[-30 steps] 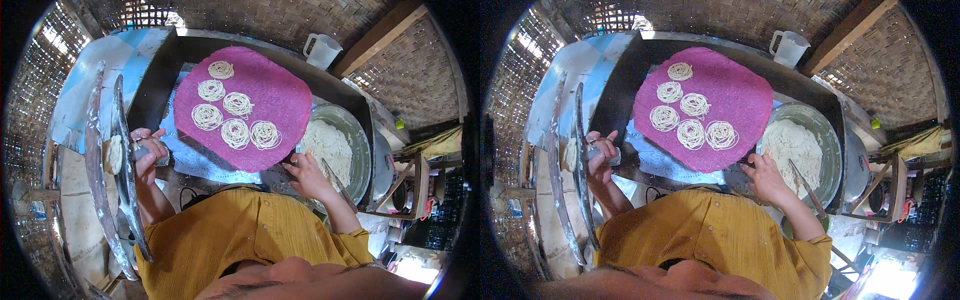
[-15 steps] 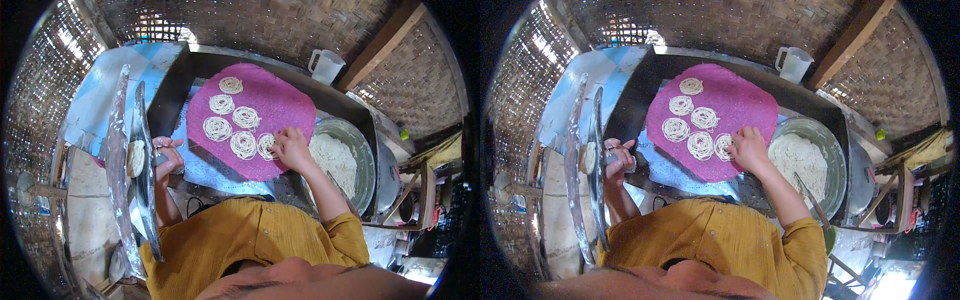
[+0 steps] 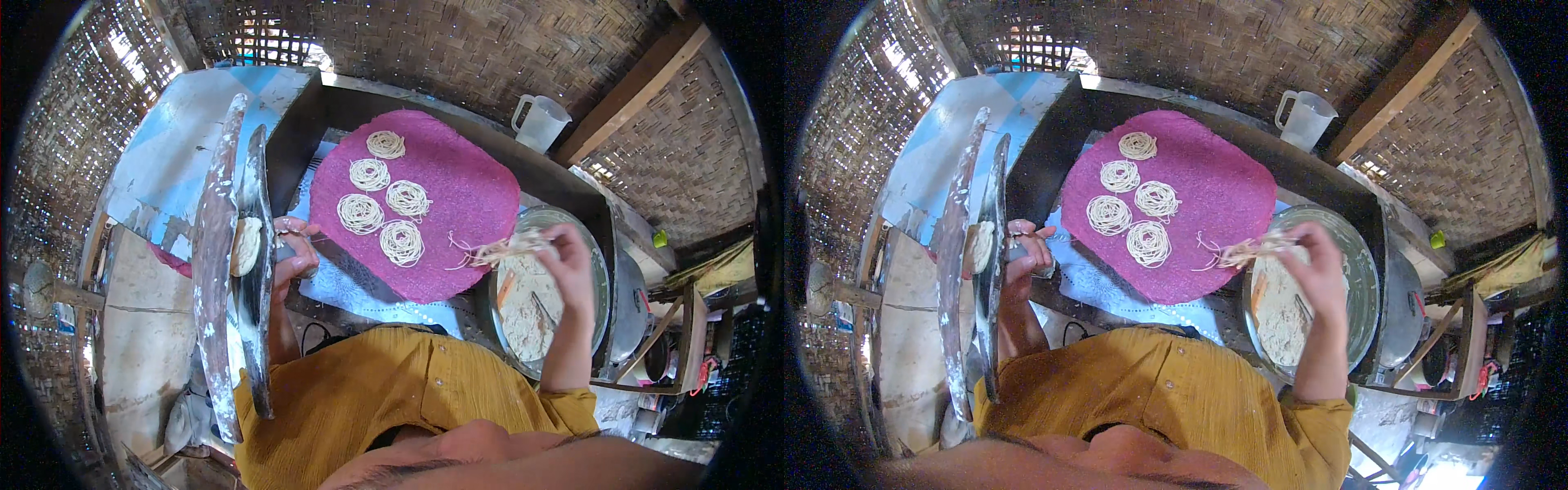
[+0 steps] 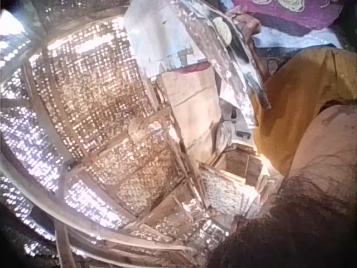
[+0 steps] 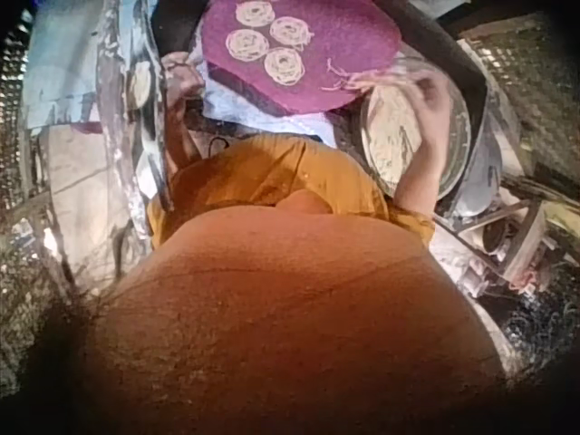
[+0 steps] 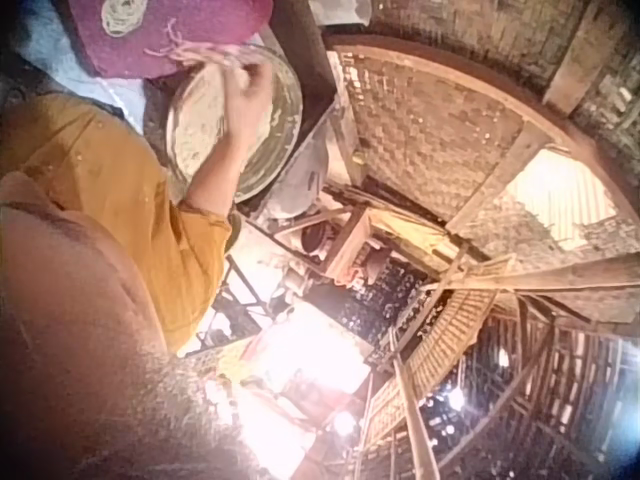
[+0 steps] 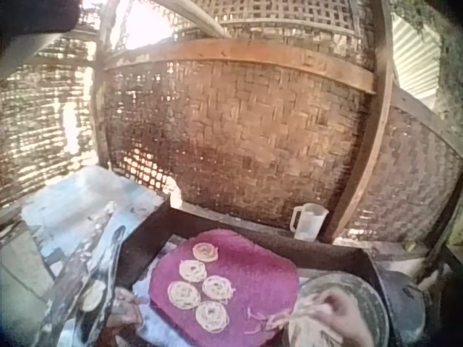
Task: The person uses a handheld extruder to create spiral patterns of batter on pink circular trays and then places the trays onto a steaming pot.
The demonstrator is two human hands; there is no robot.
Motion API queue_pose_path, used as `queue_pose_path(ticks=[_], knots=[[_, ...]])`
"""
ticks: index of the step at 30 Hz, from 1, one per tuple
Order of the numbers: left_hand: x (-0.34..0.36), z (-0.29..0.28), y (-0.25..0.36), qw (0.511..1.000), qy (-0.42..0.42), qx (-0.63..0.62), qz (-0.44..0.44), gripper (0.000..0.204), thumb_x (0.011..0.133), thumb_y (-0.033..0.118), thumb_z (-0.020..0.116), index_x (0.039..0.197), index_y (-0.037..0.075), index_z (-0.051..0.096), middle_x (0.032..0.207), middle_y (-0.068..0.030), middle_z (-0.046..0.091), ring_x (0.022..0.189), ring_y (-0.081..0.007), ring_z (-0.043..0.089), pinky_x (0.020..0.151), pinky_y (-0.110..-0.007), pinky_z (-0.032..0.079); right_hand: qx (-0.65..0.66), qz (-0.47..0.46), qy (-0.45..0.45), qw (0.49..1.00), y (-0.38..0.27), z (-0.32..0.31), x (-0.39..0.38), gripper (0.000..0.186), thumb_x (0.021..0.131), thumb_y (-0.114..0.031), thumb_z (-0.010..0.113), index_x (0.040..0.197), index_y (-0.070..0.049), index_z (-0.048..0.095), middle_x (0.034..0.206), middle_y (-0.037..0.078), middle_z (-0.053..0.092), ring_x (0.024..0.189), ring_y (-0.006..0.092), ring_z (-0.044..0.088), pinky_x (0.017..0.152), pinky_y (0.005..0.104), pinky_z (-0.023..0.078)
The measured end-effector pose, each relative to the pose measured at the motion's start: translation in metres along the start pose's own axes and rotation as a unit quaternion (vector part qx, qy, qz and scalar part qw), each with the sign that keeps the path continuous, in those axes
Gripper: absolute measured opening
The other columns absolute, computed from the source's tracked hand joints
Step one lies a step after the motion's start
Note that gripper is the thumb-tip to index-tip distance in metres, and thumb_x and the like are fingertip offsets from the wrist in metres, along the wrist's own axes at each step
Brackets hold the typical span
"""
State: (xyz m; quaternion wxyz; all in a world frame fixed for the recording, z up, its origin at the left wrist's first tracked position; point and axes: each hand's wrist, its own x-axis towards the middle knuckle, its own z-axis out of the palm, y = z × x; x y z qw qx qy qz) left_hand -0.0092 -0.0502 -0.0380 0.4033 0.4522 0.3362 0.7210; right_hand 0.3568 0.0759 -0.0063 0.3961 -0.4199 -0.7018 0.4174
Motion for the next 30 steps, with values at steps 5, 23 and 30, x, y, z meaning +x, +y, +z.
queue_pose_path(ticks=[5, 23, 30], knots=[[-0.002, 0.005, 0.005, 1.000, 0.000, 0.017, 0.009, 0.040, 0.063, 0.005, 0.061, 0.099, -0.007, 0.046, 0.059, -0.0060, 0.053, 0.057, -0.0191, 0.055, 0.089, -0.045, 0.035, 0.035, 0.045, 0.126, 0.990, 0.009, -0.058, -0.018, 0.023, 0.072, -0.002, 0.057, 0.094, -0.002, 0.052, 0.094, 0.008, 0.055, 0.089, 0.0150, 0.052, 0.077, 0.0261, 0.041], [-0.005, 0.005, 0.006, 0.998, -0.029, 0.063, -0.009, 0.047, 0.060, 0.009, 0.060, 0.102, -0.004, 0.044, 0.054, -0.0057, 0.050, 0.056, -0.0205, 0.053, 0.089, -0.045, 0.035, -0.227, 0.083, -0.038, 0.970, 0.088, 0.003, -0.012, 0.022, 0.076, -0.025, 0.056, 0.073, -0.003, 0.058, 0.078, 0.012, 0.057, 0.075, 0.0265, 0.054, 0.068, 0.0345, 0.041], [-0.005, 0.007, 0.004, 0.999, -0.023, 0.037, 0.002, 0.044, 0.063, 0.006, 0.059, 0.104, -0.003, 0.044, 0.056, -0.0059, 0.051, 0.055, -0.0207, 0.054, 0.089, -0.048, 0.034, -0.059, 0.292, -0.083, 0.951, 0.131, 0.009, -0.035, 0.060, 0.086, -0.054, 0.026, 0.087, -0.003, 0.058, 0.086, 0.008, 0.056, 0.078, 0.0168, 0.047, 0.070, 0.0288, 0.038]])
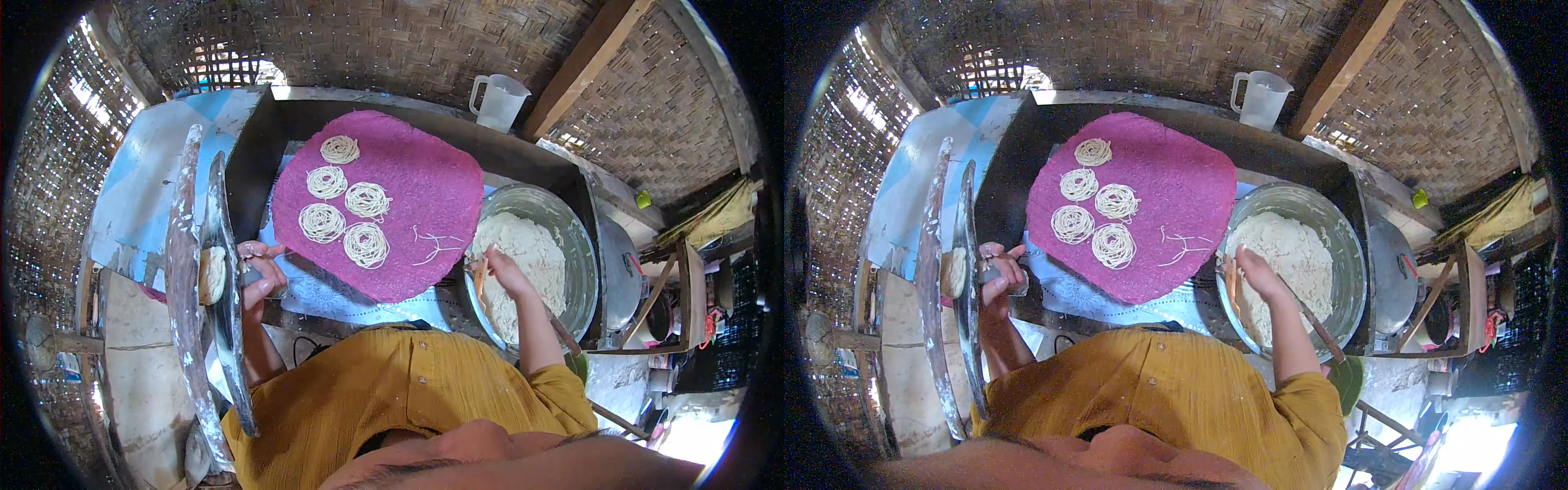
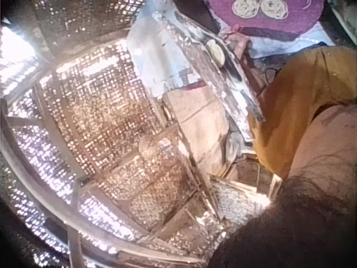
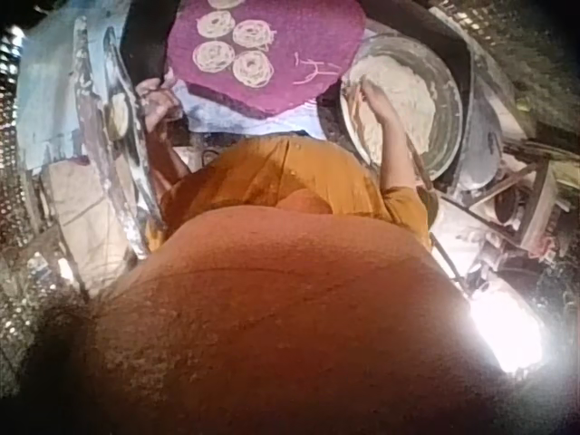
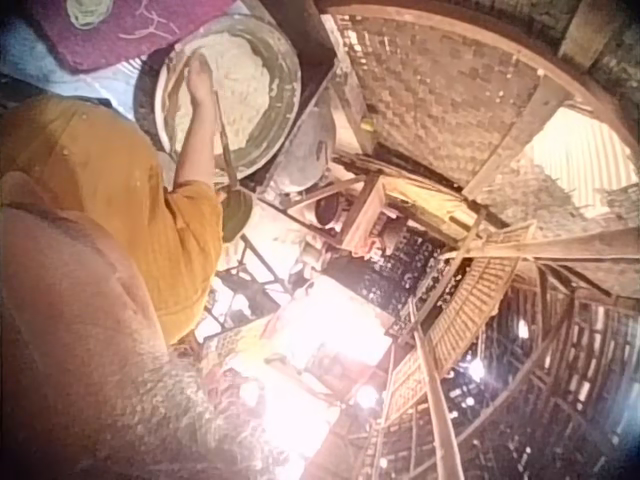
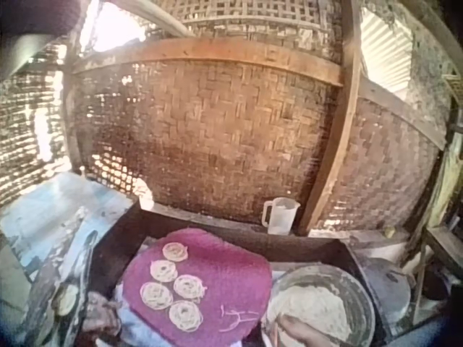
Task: The person uses a handheld extruder to create spiral patterns of batter on pink circular trays and then places the trays onto a steaming pot.
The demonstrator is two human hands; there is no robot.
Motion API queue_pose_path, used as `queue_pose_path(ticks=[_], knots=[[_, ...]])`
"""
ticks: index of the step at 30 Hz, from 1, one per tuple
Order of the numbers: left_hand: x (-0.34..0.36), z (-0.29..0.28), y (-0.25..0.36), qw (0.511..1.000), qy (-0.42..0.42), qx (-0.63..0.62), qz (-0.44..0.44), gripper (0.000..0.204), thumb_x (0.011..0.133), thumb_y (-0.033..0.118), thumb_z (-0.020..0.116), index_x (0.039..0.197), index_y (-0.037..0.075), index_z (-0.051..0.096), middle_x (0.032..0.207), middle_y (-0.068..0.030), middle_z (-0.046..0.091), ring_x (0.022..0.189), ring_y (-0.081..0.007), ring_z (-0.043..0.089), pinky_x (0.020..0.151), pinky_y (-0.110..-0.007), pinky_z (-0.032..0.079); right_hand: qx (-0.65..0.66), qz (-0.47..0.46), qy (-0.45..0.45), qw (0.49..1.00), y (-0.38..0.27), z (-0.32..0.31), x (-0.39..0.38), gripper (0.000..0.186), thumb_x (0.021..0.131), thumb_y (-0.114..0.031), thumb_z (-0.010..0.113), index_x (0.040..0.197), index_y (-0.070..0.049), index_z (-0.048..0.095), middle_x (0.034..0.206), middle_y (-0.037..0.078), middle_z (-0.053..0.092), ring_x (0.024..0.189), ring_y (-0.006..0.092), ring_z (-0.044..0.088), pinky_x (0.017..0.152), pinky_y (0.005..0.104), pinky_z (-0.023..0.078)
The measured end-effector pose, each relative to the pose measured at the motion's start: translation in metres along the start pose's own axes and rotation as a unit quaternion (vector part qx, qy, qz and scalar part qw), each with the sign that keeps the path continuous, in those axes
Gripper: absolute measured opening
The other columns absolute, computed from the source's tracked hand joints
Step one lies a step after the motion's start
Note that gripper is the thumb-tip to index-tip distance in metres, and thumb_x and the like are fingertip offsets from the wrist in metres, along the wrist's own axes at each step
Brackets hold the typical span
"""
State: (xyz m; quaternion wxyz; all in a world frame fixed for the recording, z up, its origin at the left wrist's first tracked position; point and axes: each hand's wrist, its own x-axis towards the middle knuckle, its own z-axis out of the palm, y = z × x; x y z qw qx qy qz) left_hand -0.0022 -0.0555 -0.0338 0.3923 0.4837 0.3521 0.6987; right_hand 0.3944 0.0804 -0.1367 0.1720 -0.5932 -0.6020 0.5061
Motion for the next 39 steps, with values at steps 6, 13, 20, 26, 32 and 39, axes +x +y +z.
queue_pose_path(ticks=[6, 13, 20, 26, 32, 39], knots=[[0.000, 0.005, -0.003, 1.000, 0.008, -0.009, -0.015, 0.042, 0.063, 0.005, 0.059, 0.102, -0.004, 0.046, 0.056, -0.0062, 0.052, 0.053, -0.0210, 0.054, 0.088, -0.048, 0.034, 0.256, -0.009, 0.196, 0.947, 0.002, -0.011, -0.010, 0.059, 0.084, -0.055, 0.033, 0.091, -0.004, 0.062, 0.069, 0.000, 0.042, 0.065, 0.0094, 0.039, 0.059, 0.0250, 0.035], [0.007, 0.009, -0.010, 1.000, -0.018, -0.008, 0.000, 0.041, 0.062, 0.005, 0.060, 0.100, -0.004, 0.047, 0.058, -0.0073, 0.053, 0.055, -0.0215, 0.055, 0.087, -0.046, 0.036, -0.182, -0.309, 0.263, 0.896, -0.046, -0.009, -0.020, 0.030, 0.075, -0.030, 0.059, 0.091, -0.005, 0.062, 0.089, 0.007, 0.053, 0.079, 0.0187, 0.047, 0.070, 0.0303, 0.039], [-0.001, 0.004, -0.013, 0.999, -0.041, -0.023, -0.016, 0.040, 0.064, 0.003, 0.060, 0.101, -0.006, 0.045, 0.061, -0.0077, 0.055, 0.059, -0.0210, 0.056, 0.089, -0.046, 0.035, -0.414, -0.353, 0.124, 0.830, -0.106, 0.049, -0.021, 0.054, 0.066, -0.043, 0.063, 0.105, -0.005, 0.056, 0.120, 0.014, 0.040, 0.112, 0.0340, 0.032, 0.094, 0.0472, 0.024], [-0.007, -0.003, -0.003, 0.999, -0.046, -0.007, 0.004, 0.040, 0.064, 0.003, 0.060, 0.100, -0.006, 0.046, 0.061, -0.0077, 0.055, 0.059, -0.0202, 0.056, 0.089, -0.044, 0.035, -0.442, -0.354, 0.026, 0.824, -0.105, 0.043, -0.028, 0.053, 0.064, -0.044, 0.063, 0.103, -0.008, 0.057, 0.122, 0.015, 0.038, 0.116, 0.0361, 0.028, 0.095, 0.0504, 0.020], [-0.009, 0.011, 0.009, 0.999, 0.014, -0.032, -0.011, 0.039, 0.063, 0.004, 0.060, 0.098, -0.005, 0.047, 0.059, -0.0063, 0.053, 0.057, -0.0194, 0.056, 0.088, -0.043, 0.036, -0.374, -0.389, 0.023, 0.841, -0.125, 0.054, -0.005, 0.049, 0.064, -0.044, 0.064, 0.103, -0.013, 0.057, 0.124, 0.016, 0.036, 0.118, 0.0361, 0.026, 0.095, 0.0486, 0.022], [-0.018, -0.007, 0.001, 1.000, -0.028, -0.002, -0.010, 0.037, 0.068, 0.002, 0.058, 0.102, -0.005, 0.044, 0.059, -0.0048, 0.053, 0.057, -0.0180, 0.056, 0.089, -0.042, 0.035, -0.413, -0.397, -0.011, 0.820, -0.117, 0.050, -0.017, 0.054, 0.064, -0.046, 0.063, 0.106, -0.013, 0.055, 0.126, 0.016, 0.034, 0.118, 0.0364, 0.026, 0.095, 0.0520, 0.020]])
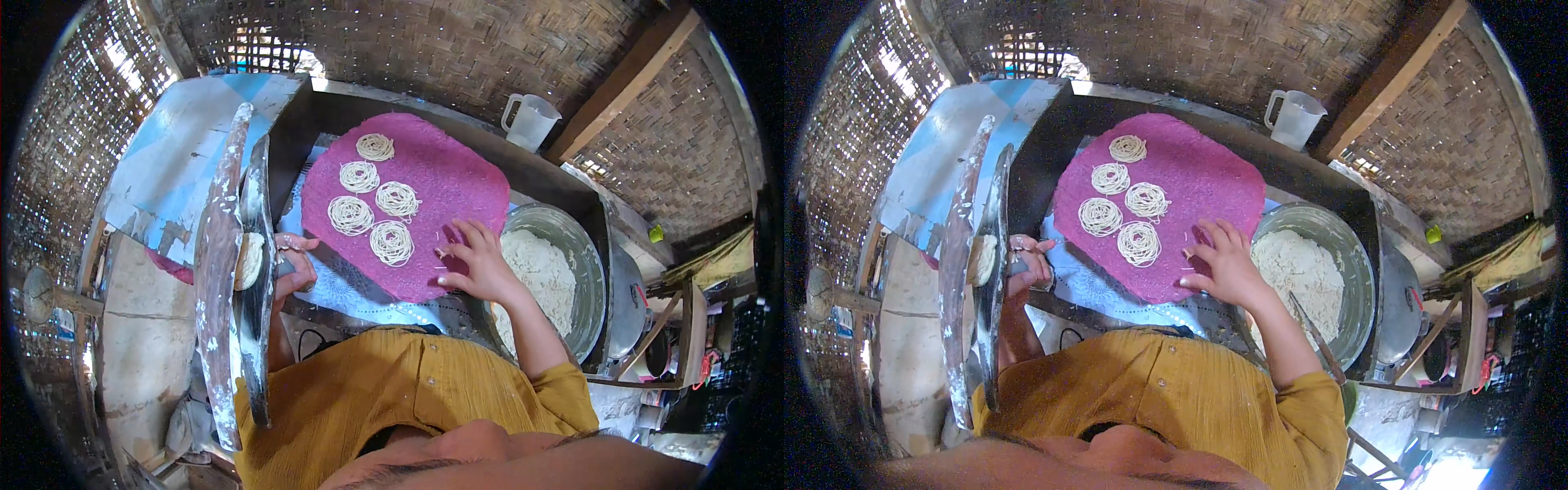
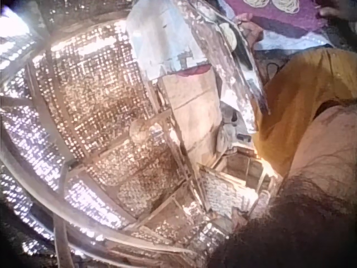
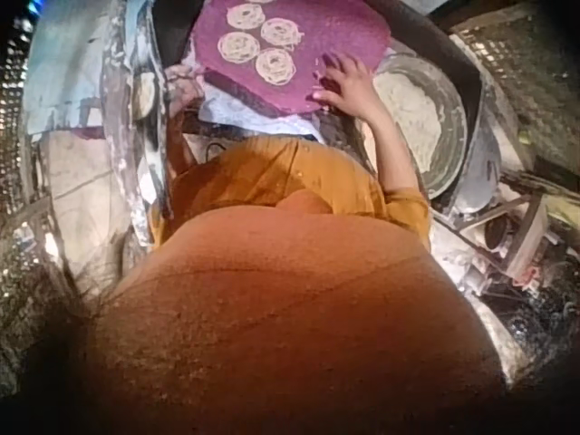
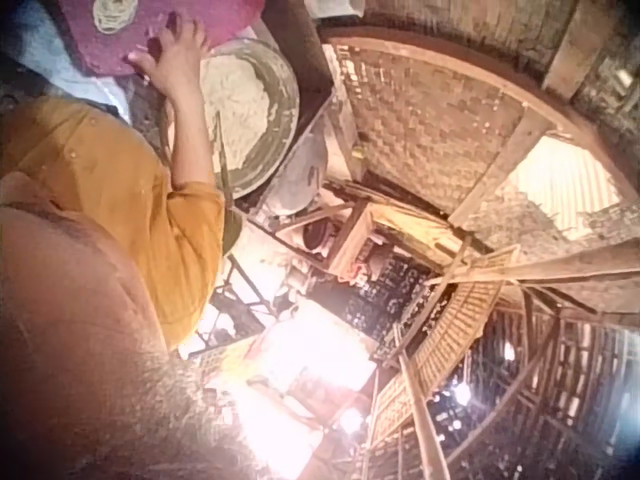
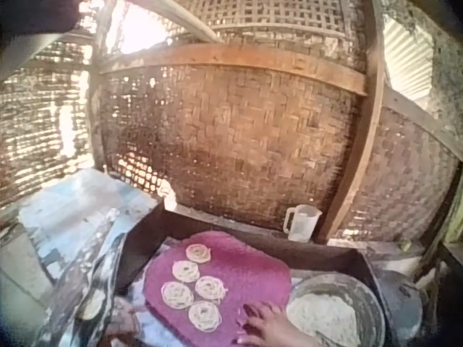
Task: The person uses a handheld extruder to create spiral patterns of batter on pink circular trays and then places the trays onto a steaming pot.
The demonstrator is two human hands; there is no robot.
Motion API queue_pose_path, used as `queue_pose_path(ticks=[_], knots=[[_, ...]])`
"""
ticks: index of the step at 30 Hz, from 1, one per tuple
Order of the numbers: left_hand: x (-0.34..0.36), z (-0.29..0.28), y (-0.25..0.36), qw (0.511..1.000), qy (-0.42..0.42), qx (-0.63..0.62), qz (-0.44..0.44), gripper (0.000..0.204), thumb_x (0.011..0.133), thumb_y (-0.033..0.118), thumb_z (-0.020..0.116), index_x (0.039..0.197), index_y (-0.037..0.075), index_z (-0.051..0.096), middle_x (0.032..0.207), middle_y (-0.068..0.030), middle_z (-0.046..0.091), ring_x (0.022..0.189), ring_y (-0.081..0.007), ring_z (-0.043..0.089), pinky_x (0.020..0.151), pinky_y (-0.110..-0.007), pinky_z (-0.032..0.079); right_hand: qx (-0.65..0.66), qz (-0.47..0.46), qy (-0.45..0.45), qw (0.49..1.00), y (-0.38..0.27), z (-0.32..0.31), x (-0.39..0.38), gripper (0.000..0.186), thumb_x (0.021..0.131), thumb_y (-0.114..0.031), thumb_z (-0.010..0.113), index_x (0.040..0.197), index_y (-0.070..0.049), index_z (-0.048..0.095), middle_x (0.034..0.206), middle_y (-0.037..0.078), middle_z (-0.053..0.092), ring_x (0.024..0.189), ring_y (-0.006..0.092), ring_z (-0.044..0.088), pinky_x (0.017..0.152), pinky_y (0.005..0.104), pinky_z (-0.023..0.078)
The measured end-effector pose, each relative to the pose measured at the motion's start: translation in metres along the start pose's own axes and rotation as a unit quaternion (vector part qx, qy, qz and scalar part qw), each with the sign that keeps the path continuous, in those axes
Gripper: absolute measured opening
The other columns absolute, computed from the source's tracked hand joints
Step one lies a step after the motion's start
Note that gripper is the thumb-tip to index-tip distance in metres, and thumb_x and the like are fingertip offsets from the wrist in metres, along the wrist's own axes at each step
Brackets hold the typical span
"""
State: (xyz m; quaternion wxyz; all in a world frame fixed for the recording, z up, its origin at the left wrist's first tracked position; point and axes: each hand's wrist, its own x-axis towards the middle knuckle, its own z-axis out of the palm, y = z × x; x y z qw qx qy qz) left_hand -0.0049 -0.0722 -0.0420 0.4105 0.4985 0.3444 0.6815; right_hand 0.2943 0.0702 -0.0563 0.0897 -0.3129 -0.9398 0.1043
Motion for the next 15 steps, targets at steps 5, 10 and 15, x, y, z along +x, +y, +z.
queue_pose_path(ticks=[5, 10, 15], knots=[[0.008, 0.001, -0.003, 1.000, -0.002, -0.019, 0.017, 0.038, 0.066, 0.001, 0.060, 0.100, -0.008, 0.045, 0.060, -0.0061, 0.055, 0.058, -0.0183, 0.055, 0.088, -0.041, 0.036, 0.014, -0.002, -0.056, 0.998, -0.011, -0.009, -0.019, 0.053, 0.064, -0.044, 0.064, 0.107, -0.014, 0.054, 0.127, 0.015, 0.033, 0.119, 0.0359, 0.025, 0.095, 0.0541, 0.019], [0.011, 0.004, -0.006, 1.000, 0.005, -0.013, -0.001, 0.039, 0.063, 0.002, 0.062, 0.097, -0.009, 0.047, 0.060, -0.0076, 0.055, 0.059, -0.0170, 0.055, 0.078, -0.035, 0.043, -0.045, 0.069, -0.038, 0.996, 0.011, -0.027, -0.025, 0.054, 0.064, -0.046, 0.064, 0.109, -0.017, 0.054, 0.127, 0.014, 0.033, 0.121, 0.0349, 0.024, 0.096, 0.0543, 0.018], [0.012, 0.001, -0.018, 0.999, 0.016, 0.015, -0.043, 0.040, 0.064, 0.004, 0.064, 0.099, -0.005, 0.048, 0.061, -0.0070, 0.055, 0.057, -0.0147, 0.055, 0.064, -0.028, 0.046, -0.048, 0.112, -0.027, 0.992, 0.027, -0.024, -0.029, 0.047, 0.066, -0.044, 0.062, 0.106, -0.019, 0.057, 0.127, 0.014, 0.035, 0.120, 0.0339, 0.027, 0.096, 0.0525, 0.019]])
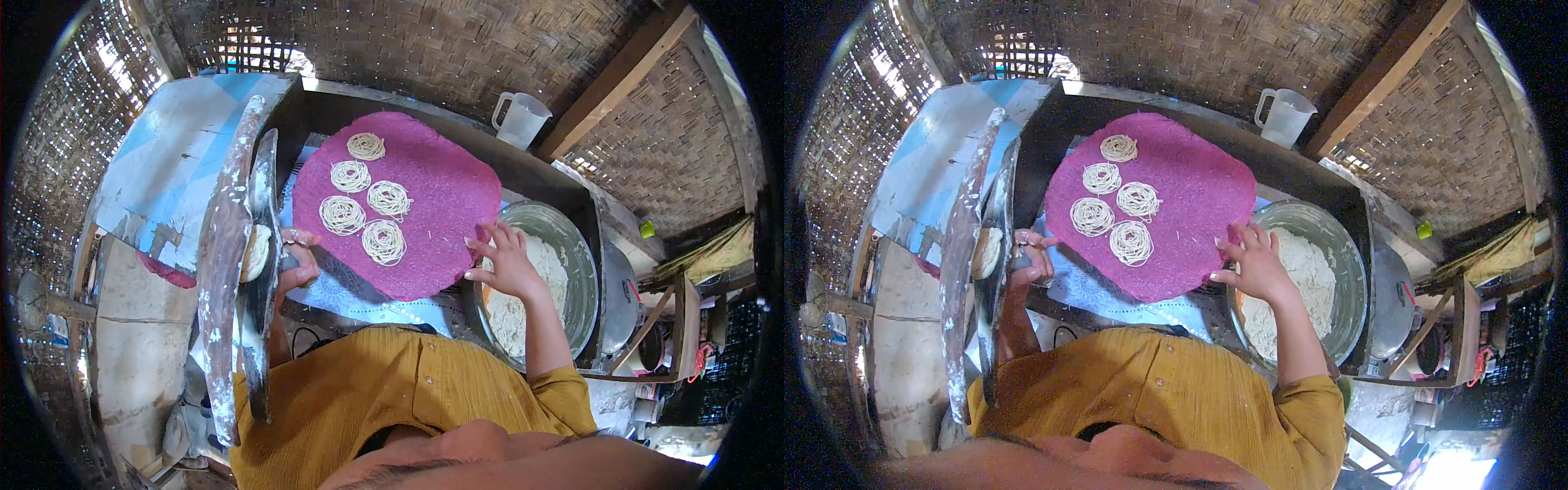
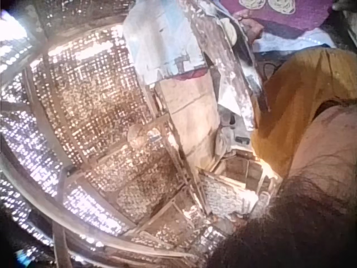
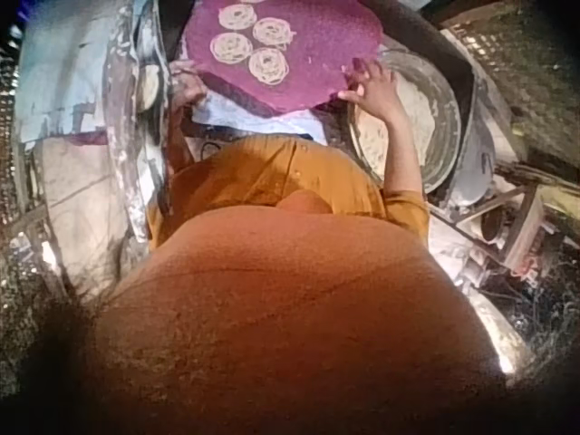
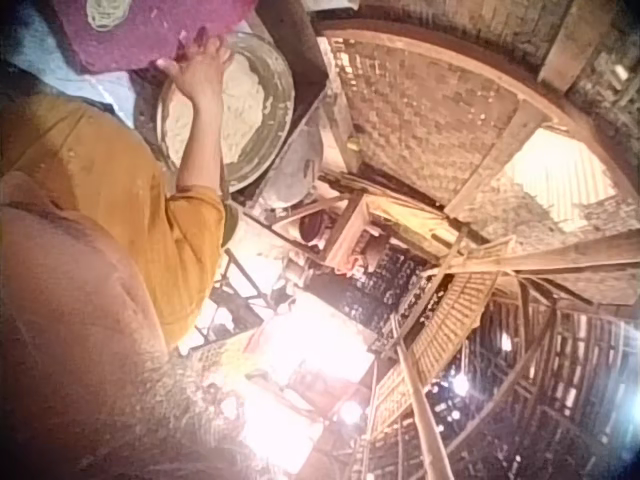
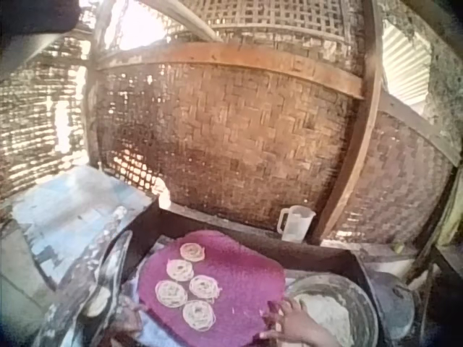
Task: The person uses a handheld extruder to create spiral patterns of batter on pink circular trays and then places the trays onto a steaming pot.
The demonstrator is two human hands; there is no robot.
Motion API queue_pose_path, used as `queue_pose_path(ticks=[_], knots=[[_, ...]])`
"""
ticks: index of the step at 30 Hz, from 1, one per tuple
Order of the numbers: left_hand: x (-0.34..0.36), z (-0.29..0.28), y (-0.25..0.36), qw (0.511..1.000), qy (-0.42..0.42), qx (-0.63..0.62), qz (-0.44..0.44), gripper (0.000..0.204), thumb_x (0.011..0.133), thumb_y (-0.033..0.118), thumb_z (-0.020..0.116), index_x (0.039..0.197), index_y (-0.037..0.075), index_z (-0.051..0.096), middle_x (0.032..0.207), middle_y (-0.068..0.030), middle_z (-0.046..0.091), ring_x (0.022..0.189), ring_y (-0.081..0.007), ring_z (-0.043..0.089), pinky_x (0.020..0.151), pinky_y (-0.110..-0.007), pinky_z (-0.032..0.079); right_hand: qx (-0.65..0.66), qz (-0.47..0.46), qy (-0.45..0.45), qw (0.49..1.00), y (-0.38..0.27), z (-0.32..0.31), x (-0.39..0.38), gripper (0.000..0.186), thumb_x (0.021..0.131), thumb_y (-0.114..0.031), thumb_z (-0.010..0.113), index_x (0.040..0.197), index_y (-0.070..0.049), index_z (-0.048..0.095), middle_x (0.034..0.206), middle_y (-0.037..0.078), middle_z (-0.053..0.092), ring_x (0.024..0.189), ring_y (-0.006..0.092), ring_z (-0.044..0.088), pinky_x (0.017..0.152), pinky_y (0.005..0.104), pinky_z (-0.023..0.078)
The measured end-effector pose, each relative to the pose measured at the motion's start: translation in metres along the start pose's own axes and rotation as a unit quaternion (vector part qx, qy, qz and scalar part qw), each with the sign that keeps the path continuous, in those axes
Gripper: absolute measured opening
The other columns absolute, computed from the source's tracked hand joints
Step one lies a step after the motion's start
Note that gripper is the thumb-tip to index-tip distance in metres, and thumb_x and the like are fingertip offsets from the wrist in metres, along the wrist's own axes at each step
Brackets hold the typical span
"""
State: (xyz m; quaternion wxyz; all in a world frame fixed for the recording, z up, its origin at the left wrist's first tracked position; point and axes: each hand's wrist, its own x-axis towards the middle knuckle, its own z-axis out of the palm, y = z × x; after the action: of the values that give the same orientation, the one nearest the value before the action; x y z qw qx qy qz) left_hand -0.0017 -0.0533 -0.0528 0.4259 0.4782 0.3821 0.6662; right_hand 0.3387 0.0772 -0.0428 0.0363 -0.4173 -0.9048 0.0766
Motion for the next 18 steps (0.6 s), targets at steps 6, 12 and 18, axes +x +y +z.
queue_pose_path(ticks=[6, 12, 18], knots=[[0.005, -0.002, 0.003, 1.000, -0.010, 0.003, 0.007, 0.040, 0.065, 0.008, 0.065, 0.100, -0.003, 0.048, 0.061, -0.0060, 0.054, 0.057, -0.0145, 0.055, 0.063, -0.029, 0.044, 0.393, 0.111, 0.167, 0.897, 0.050, -0.031, -0.043, 0.021, 0.068, -0.011, 0.057, 0.087, -0.011, 0.064, 0.118, 0.014, 0.046, 0.112, 0.0297, 0.040, 0.095, 0.0383, 0.029], [0.029, 0.051, 0.054, 0.980, 0.077, 0.127, -0.131, 0.041, 0.066, 0.012, 0.067, 0.101, -0.001, 0.049, 0.062, -0.0049, 0.054, 0.056, -0.0143, 0.055, 0.063, -0.029, 0.043, 0.181, 0.276, 0.099, 0.939, 0.107, 0.057, -0.102, 0.018, 0.062, -0.002, 0.060, 0.078, -0.009, 0.065, 0.113, 0.014, 0.049, 0.110, 0.0262, 0.042, 0.091, 0.0331, 0.035], [0.056, 0.050, -0.026, 0.980, -0.047, 0.195, 0.010, 0.022, 0.064, 0.013, 0.065, 0.080, -0.001, 0.057, 0.079, -0.0131, 0.061, 0.060, -0.0221, 0.058, 0.060, -0.035, 0.047, 0.024, 0.247, 0.118, 0.961, 0.078, 0.012, -0.072, 0.029, 0.057, -0.002, 0.064, 0.085, -0.009, 0.062, 0.106, 0.011, 0.055, 0.108, 0.0291, 0.044, 0.088, 0.0355, 0.037]])
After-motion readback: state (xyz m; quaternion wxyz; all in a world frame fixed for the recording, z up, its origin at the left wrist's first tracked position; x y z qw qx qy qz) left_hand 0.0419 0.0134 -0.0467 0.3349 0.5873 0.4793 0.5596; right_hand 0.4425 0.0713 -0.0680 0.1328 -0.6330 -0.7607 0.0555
